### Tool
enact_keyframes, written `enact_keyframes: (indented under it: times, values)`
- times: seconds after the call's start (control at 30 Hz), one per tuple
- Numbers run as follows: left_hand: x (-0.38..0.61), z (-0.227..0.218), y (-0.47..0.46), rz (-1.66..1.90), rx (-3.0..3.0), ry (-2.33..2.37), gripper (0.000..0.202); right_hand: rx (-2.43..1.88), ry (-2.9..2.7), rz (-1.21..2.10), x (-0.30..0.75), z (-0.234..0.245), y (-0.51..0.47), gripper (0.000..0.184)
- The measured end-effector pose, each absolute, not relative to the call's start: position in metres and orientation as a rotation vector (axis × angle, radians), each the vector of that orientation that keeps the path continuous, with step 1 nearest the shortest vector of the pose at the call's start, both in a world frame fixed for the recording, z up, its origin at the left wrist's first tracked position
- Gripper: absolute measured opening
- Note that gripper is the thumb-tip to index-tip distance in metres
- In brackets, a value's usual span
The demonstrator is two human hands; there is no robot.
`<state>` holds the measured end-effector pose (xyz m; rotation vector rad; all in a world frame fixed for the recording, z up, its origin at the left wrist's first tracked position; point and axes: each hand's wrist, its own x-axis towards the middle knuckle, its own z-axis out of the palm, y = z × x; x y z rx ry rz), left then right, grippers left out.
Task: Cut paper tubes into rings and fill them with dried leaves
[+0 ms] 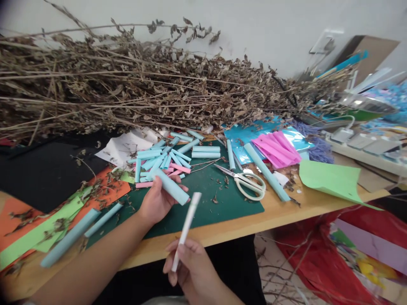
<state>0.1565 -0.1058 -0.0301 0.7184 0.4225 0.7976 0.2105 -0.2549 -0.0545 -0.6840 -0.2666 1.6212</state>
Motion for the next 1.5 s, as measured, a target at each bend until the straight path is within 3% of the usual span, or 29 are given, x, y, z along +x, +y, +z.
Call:
enact_keyframes:
  times: [0.13, 0.23, 0.4, 0.53, 0.8, 1.03, 1.5]
  values:
    - [0.154, -0.028, -0.098, 0.625, 0.478, 0.533, 0.045, -0.806, -0.61, 1.392, 0.212, -0.059, -0.254, 0.018]
    - [0.153, -0.024, -0.096, 0.612, 0.414, 0.595, 0.043, -0.884, -0.921, 1.038, 0.224, -0.054, -0.253, 0.013]
    - [0.153, -0.018, -0.1, 0.583, 0.433, 0.594, 0.037, -1.268, -1.242, 0.835, 0.25, -0.044, -0.249, 0.011]
    - [0.152, -0.019, -0.102, 0.574, 0.492, 0.533, 0.036, -1.333, -1.306, 0.614, 0.267, -0.039, -0.238, 0.009]
    - [0.154, -0.022, -0.11, 0.623, 0.598, 0.55, 0.037, -1.312, -1.714, 0.455, 0.252, -0.039, -0.197, 0.008]
    - [0.158, -0.02, -0.117, 0.743, 0.643, 0.62, 0.028, -1.364, -1.871, 0.102, 0.247, -0.047, -0.187, 0.036]
    - [0.161, -0.022, -0.127, 0.796, 0.833, 0.645, 0.03, -1.33, -1.902, -0.102, 0.249, -0.055, -0.191, 0.026]
